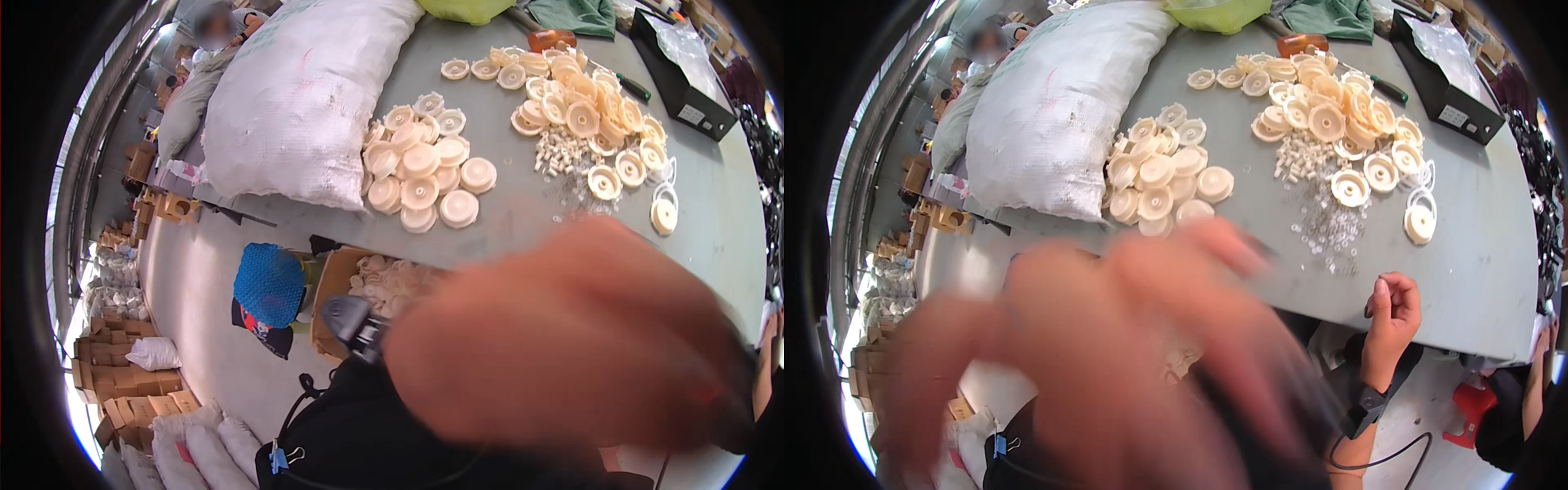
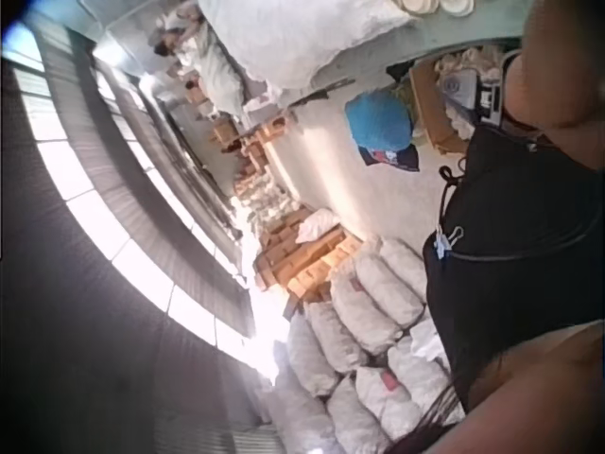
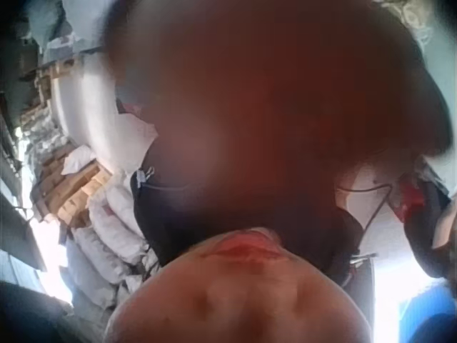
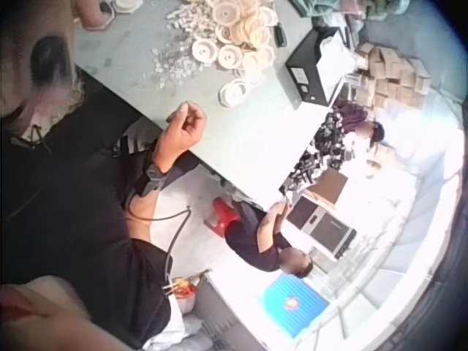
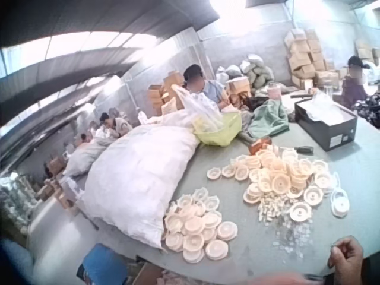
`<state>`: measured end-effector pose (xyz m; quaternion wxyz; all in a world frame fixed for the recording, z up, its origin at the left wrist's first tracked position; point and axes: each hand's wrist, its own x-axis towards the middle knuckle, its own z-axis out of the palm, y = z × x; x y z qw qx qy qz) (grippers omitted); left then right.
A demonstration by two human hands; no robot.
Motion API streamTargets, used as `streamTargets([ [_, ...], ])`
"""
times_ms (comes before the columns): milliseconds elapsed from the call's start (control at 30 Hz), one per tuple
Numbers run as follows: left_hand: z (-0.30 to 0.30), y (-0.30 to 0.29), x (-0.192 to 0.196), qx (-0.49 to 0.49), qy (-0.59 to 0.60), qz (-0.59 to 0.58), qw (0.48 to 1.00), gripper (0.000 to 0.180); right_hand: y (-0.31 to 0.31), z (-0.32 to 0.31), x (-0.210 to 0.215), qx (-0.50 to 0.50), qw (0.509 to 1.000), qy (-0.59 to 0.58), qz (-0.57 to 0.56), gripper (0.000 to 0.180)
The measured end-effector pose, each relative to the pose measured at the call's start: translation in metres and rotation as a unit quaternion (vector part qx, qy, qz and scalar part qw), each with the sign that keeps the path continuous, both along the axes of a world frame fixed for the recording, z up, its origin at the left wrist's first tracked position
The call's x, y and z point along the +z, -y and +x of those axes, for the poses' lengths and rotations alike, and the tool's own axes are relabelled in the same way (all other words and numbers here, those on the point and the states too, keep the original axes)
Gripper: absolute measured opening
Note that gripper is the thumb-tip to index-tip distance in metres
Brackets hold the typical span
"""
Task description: Pressing small metal rings into white plastic caps at a production table.
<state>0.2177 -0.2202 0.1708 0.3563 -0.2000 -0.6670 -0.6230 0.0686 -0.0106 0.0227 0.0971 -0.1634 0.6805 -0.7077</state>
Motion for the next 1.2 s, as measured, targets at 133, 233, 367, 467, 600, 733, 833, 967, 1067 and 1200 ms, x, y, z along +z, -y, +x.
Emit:
streamTargets([
  [133,-0.026,-0.095,0.007,-0.107,-0.022,0.006,0.994,0.037,-0.007,0.009,-0.03,0.036,0.999,0.007,-0.039,0.004],
  [233,-0.003,-0.124,0.012,-0.214,-0.03,0.058,0.975,0.037,-0.005,0.036,0.003,0.08,0.994,0.018,-0.074,0.006],
  [367,-0.006,-0.194,0.02,-0.351,-0.033,0.108,0.93,0.036,-0.044,0.04,0.01,0.033,0.997,0.013,-0.07,0.007],
  [467,-0.005,-0.225,0.029,-0.436,-0.038,0.137,0.889,0.035,-0.064,0.042,0.007,0.018,0.997,0.019,-0.074,0.007],
  [600,-0.009,-0.254,0.039,-0.505,-0.105,0.171,0.839,0.025,-0.076,0.042,0.01,0.004,0.997,0.025,-0.071,0.006],
  [733,0.012,-0.26,0.033,-0.54,-0.139,0.001,0.83,0.013,-0.085,0.045,0.014,-0.009,0.997,0.017,-0.08,0.005],
  [833,0.012,-0.245,0.033,-0.458,-0.179,-0.159,0.856,0.011,-0.083,0.047,0.012,0.013,0.998,0.013,-0.061,0.004],
  [967,0.024,-0.211,0.054,-0.223,-0.163,-0.123,0.953,0.009,-0.082,0.044,0.006,0.017,0.999,-0.018,-0.031,0.006],
  [1067,0.018,-0.22,0.047,0.075,-0.349,0.011,0.934,0.015,-0.073,0.025,0.002,0.026,0.999,-0.032,0.029,0.008],
  [1200,0.048,-0.183,0.049,0.146,-0.316,-0.051,0.936,0.017,-0.054,-0.027,-0.01,-0.031,0.977,-0.169,0.127,0.017],
])
